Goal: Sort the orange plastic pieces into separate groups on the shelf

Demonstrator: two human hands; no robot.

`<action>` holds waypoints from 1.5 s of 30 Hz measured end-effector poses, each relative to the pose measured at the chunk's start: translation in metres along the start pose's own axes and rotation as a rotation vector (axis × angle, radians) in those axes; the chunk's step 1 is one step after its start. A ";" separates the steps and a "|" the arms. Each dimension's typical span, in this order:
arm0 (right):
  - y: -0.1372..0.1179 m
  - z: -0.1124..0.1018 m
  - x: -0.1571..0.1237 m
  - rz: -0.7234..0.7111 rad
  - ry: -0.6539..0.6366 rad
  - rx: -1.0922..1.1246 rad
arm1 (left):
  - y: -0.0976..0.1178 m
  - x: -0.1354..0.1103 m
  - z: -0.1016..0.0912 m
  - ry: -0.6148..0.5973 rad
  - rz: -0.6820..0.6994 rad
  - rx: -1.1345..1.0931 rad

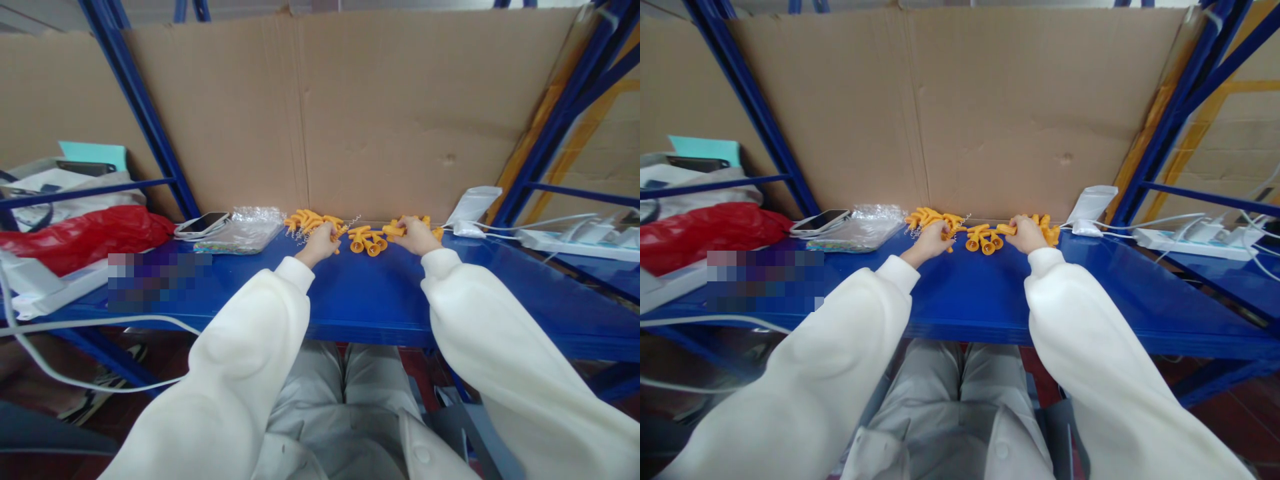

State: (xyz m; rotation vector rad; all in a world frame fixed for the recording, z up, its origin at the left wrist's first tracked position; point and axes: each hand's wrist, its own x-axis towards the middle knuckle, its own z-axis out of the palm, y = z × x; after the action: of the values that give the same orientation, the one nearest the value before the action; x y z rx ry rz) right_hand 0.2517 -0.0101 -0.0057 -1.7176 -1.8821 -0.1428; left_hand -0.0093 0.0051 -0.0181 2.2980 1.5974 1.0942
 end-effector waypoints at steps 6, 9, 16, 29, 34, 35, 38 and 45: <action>0.004 0.005 0.002 -0.199 0.001 0.086 | -0.006 0.003 0.003 0.041 0.128 0.042; 0.000 0.007 0.000 -0.280 -0.066 0.135 | -0.009 0.004 0.004 0.057 0.169 0.058; -0.006 0.008 -0.002 -0.327 -0.130 0.193 | -0.017 0.006 0.007 0.016 0.291 0.072; -0.002 0.012 0.000 -0.316 -0.148 0.214 | -0.017 0.006 0.007 -0.061 0.275 0.077; 0.000 0.012 0.000 -0.293 -0.126 0.177 | -0.017 0.005 0.006 -0.057 0.202 0.133; 0.000 0.012 0.000 -0.290 -0.123 0.173 | -0.017 0.005 0.006 -0.054 0.205 0.137; -0.001 0.013 0.001 -0.301 -0.118 0.186 | -0.017 0.006 0.007 -0.037 0.214 0.135; -0.007 0.017 0.002 -0.434 -0.106 0.287 | -0.019 0.007 0.010 -0.032 0.291 0.104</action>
State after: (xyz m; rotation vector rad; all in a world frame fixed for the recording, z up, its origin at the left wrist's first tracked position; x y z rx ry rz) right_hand 0.2395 -0.0019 -0.0173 -1.1330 -2.2091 0.0519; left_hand -0.0164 0.0221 -0.0312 2.6667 1.3688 1.0449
